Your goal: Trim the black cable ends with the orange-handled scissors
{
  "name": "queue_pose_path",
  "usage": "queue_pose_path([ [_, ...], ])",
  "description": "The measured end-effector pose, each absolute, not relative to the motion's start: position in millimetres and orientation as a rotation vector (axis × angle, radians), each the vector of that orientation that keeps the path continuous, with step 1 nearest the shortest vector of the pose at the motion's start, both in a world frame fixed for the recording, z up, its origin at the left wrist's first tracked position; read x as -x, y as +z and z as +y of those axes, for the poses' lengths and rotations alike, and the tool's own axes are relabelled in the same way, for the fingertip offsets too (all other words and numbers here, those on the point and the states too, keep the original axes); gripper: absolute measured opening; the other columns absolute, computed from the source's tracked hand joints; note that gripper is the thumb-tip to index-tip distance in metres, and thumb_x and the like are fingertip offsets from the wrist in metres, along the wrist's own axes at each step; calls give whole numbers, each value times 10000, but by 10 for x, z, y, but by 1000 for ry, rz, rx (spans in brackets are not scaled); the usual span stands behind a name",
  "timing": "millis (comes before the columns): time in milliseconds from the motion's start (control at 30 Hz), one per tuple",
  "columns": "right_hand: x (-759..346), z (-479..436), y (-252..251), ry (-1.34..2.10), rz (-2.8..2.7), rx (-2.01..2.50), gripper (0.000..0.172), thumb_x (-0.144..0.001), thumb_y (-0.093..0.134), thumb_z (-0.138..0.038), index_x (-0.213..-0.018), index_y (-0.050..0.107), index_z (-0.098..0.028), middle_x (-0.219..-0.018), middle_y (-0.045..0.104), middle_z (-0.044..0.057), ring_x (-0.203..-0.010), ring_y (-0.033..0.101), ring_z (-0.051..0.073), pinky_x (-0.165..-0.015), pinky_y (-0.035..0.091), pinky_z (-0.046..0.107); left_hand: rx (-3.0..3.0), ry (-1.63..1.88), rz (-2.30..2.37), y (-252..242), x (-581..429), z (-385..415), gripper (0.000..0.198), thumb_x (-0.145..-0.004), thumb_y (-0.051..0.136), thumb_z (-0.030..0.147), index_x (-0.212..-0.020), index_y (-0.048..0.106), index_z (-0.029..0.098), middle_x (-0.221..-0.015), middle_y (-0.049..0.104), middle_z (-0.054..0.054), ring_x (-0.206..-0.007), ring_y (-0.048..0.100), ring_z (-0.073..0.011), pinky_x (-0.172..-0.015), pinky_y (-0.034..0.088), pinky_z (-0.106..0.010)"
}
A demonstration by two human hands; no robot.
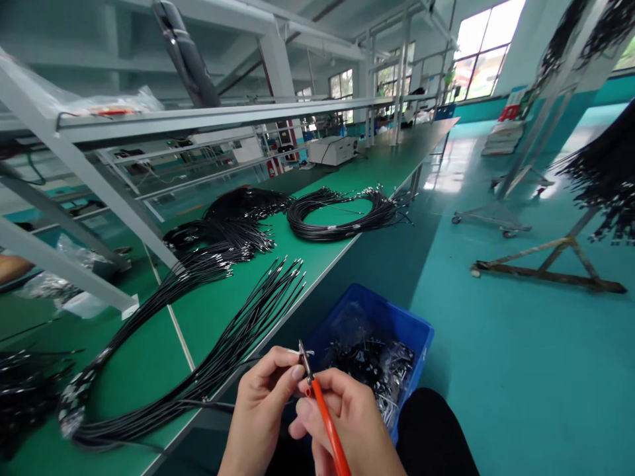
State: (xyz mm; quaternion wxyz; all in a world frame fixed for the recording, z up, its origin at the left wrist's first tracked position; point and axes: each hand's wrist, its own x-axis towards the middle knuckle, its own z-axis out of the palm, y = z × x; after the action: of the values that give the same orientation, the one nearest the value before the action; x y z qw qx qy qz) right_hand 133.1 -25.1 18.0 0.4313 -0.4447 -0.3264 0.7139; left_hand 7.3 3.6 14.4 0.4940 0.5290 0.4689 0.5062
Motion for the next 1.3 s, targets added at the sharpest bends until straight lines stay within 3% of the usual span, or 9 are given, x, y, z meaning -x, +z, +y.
queue_pose_path([
  [233,-1335,-216,114,1758,-860,1160,379,-683,685,-437,-872,569,-130,-613,666,29,-268,424,24,-280,299,132,-1301,1206,1184,110,-97,35,53,-749,652,195,-712,674,164,-681,606,-3,-630,561,-131,-580,463,-195],
  [400,-1370,-236,68,1818,-874,1154,418,-686,669,-507,-863,528,-155,-505,614,-15,-266,410,32,-270,244,122,-1334,1182,1191,50,-84,64,63,-764,642,212,-735,679,170,-703,613,-9,-663,568,-142,-608,472,-214],
  [667,-1465,-292,15,1914,-848,1004,450,-633,722,-514,-819,529,-153,-513,612,8,-296,318,1,-326,197,146,-1299,1234,1204,45,-96,80,62,-747,651,216,-735,673,160,-654,584,4,-581,553,-130,-564,470,-227],
  [1033,-1463,-206,-13,1905,-889,961,420,-691,685,-497,-857,505,-156,-544,630,9,-264,368,6,-298,241,125,-1474,1240,1240,70,-118,50,84,-762,620,181,-685,651,170,-669,607,-6,-642,566,-151,-614,443,-228],
  [1167,-1465,-202,-45,1886,-965,1077,349,-731,644,-472,-835,505,-170,-504,618,-5,-257,349,16,-298,234,134,-1496,1232,1266,41,-128,60,92,-774,603,186,-692,644,174,-659,592,-1,-611,557,-149,-592,441,-232],
  [1300,-1462,-270,-69,1785,-1029,1173,199,-692,681,-293,-752,537,-169,-479,542,-53,-357,387,37,-379,287,155,-1568,1233,1306,37,-126,66,90,-782,589,174,-723,656,176,-680,605,-9,-630,568,-157,-590,442,-233],
])
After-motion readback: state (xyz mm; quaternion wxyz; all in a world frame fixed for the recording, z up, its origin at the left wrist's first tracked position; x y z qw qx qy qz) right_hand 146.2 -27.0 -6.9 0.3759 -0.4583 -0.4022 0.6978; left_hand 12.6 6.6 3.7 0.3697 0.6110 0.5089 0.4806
